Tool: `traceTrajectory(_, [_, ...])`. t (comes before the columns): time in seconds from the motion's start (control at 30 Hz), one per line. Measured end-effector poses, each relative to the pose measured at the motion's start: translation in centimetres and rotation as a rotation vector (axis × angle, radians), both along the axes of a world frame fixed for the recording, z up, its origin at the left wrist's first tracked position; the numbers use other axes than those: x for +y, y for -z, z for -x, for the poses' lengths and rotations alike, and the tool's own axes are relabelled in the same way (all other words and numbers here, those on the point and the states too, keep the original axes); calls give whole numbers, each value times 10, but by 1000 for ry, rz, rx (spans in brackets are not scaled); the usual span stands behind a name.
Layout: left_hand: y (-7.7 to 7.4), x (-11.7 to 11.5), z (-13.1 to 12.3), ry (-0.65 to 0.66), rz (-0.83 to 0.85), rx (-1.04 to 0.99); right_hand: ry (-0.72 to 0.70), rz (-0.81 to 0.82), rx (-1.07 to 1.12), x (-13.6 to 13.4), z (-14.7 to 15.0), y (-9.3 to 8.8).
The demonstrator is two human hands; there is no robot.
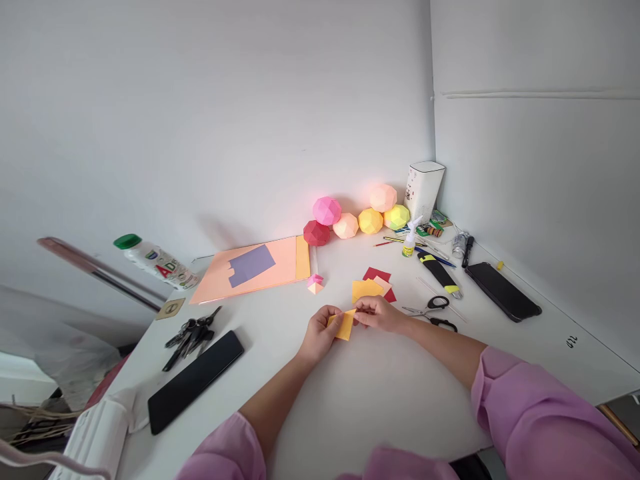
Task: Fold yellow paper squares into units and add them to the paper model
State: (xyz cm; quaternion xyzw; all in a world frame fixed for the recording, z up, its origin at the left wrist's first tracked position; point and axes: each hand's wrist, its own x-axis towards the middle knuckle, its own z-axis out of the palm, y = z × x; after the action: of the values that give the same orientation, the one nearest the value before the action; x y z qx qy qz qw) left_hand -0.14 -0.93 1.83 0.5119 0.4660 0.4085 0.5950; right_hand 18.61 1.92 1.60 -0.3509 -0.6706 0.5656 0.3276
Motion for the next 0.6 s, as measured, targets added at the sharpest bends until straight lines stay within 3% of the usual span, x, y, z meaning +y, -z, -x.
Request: traceTrajectory(0.6, [-2,0,-1,-8,27,32,15,4,-10,0,0,0])
